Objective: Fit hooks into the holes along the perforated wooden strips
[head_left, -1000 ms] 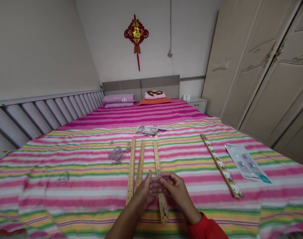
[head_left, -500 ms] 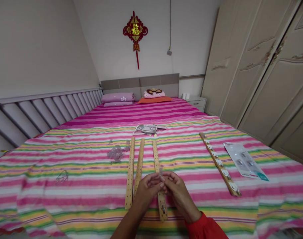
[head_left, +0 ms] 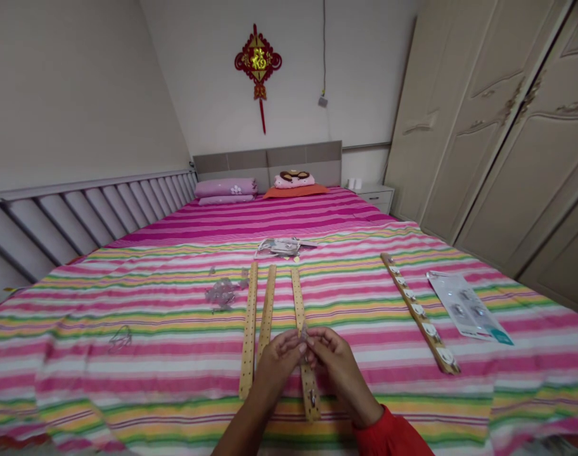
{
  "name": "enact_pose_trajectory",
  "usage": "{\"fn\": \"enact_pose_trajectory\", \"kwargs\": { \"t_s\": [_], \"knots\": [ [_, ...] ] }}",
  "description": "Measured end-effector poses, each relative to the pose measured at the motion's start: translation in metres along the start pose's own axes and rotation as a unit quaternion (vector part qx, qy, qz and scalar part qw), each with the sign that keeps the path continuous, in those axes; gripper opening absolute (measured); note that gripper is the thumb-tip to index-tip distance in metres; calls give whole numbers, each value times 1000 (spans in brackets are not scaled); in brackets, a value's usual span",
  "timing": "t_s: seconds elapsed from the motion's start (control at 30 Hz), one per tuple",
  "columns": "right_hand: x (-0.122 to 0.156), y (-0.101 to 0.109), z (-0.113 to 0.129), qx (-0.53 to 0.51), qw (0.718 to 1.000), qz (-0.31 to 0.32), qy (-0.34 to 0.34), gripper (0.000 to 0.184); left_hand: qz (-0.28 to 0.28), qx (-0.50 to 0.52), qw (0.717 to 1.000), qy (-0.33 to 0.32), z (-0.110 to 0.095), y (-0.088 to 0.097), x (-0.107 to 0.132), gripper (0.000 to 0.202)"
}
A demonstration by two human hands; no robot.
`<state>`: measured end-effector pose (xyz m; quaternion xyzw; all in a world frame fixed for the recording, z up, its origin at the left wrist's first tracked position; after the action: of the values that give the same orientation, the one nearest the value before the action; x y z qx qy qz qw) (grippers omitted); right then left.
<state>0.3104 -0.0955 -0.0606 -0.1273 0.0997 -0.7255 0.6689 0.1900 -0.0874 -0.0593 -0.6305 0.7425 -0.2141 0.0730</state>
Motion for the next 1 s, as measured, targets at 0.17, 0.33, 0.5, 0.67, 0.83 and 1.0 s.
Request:
{"fn": "enact_pose_trajectory", "kwargs": {
  "t_s": [0.17,0.33,0.5,0.67,0.83,1.0],
  "knots": [
    [-3,3,6,24,1000,1,16,43,-31,-35,998,-30,1,9,-4,45],
    [-4,5,4,37,999,1,14,44,-41,-71,994,-76,-8,11,-4,32],
    [-3,13,2,73,997,-22,26,50,-39,-164,976,-137,-38,6,0,17],
    [0,26,24,157,980,-72,101,39,35,-231,963,-132,-54,-12,-3,11],
    [-7,20,22,149,985,-33,80,36,41,-206,971,-110,-57,-13,-21,18],
    [-22,21,0,68,997,-25,5,37,-19,-100,995,-18,-28,4,-50,40]
  ]
}}
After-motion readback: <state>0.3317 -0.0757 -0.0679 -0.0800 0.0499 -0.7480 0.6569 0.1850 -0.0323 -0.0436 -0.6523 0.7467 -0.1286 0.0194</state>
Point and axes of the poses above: each hand's wrist, its own x-axis away from the middle knuckle, its own y-axis out of the back of the hand, z = x × y, the point moved 10 cm from there along -x, towards the middle knuckle, and after that the axes turned 9 degrees about x, right-handed, at the moved point
